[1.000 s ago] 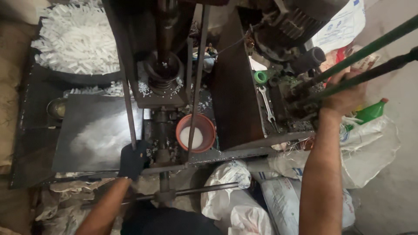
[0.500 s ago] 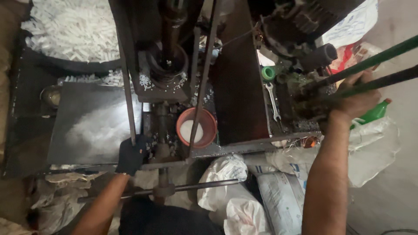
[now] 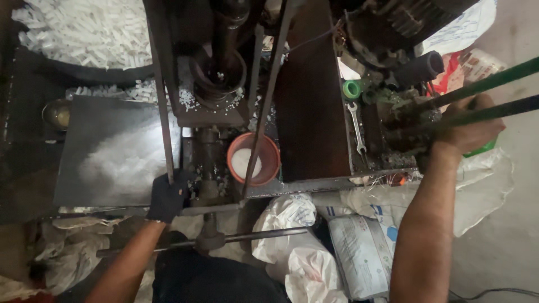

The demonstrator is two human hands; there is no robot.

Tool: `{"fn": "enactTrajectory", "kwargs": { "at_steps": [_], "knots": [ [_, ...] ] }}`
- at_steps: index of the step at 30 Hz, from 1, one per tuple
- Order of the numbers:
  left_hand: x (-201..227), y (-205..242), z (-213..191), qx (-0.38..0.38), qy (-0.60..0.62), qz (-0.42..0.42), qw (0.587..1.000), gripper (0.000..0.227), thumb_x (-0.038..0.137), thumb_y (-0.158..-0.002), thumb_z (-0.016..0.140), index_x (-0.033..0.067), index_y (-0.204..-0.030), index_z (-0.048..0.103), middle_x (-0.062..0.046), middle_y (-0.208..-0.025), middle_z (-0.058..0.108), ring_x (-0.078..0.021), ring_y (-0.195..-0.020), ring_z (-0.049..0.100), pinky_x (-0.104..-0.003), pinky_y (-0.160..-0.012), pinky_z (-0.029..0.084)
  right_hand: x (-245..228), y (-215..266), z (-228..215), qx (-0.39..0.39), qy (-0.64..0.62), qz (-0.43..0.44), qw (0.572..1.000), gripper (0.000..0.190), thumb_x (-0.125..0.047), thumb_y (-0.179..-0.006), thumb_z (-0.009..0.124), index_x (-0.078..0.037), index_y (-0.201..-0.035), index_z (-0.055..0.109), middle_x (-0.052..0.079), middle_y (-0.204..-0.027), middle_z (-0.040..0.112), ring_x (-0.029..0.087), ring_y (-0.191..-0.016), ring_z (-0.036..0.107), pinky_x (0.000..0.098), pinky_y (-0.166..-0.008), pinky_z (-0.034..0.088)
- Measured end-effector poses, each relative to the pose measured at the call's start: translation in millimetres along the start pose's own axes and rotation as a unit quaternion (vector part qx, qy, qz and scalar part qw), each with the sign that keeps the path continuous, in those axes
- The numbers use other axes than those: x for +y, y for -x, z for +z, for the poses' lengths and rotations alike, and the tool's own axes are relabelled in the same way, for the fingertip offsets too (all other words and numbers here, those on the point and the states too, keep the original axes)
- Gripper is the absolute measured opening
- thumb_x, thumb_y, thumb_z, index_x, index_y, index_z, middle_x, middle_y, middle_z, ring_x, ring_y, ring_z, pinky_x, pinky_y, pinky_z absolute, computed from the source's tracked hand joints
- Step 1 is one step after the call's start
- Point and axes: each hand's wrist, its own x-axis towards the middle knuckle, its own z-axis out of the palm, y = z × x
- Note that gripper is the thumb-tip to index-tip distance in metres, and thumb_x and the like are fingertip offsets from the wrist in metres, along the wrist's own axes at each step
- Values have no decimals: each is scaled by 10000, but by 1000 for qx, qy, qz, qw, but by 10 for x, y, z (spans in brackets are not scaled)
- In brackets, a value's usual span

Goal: The person operates a machine by repeatedly placing a metal mold into the machine, pulling a lever, and removing the mold. The person wears a black glove on the left hand and uses both hands to handle the mold and operate the lever.

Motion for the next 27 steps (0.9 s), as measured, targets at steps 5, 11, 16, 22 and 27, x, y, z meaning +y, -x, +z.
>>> {"fn": "enactTrajectory", "kwargs": {
  "at_steps": [5, 11, 16, 22, 27],
  "knots": [
    [-3, -20, 20, -8, 8, -65, 998, 335, 295, -1017, 616, 13, -960, 787, 49, -534, 451, -44, -489, 390, -286, -441, 264, 23, -10, -30, -44, 3, 27, 999, 382, -327, -1005, 734, -35, -759, 708, 163, -679, 643, 340, -544, 575, 476, -509, 414],
    [-7, -39, 2, -2, 17, -125, 992, 341, 299, -998, 659, -20, -935, 763, 4, -527, 447, -99, -451, 380, -330, -424, 241, 57, 34, 6, -41, -88, 13, 995, 277, -229, -1021, 637, -39, -858, 754, 135, -740, 672, 213, -597, 592, 417, -558, 417],
    [-4, -13, -23, 10, -68, -27, 997, 361, 317, -987, 633, -9, -897, 761, -17, -518, 557, -100, -483, 499, -338, -448, 359, 204, 91, 112, -44, -225, 77, 970, 421, -167, -1091, 602, -16, -704, 532, 102, -664, 620, 146, -616, 564, 376, -547, 389],
    [-129, -55, -4, 3, -55, -40, 998, 359, 346, -981, 637, 20, -936, 780, -30, -529, 528, -103, -488, 455, -344, -453, 326, 554, 109, 312, -75, -242, 57, 966, 421, -188, -1074, 678, 2, -716, 565, 65, -659, 574, 141, -617, 531, 339, -572, 389],
    [-208, -48, -8, -10, -73, 74, 995, 390, 281, -1086, 608, -54, -910, 701, -89, -697, 588, -140, -637, 532, -362, -563, 396, 640, -151, 156, -203, -313, -60, 926, 345, -212, -1066, 729, 14, -828, 622, 157, -734, 615, 201, -697, 570, 359, -623, 434]
  ]
}}
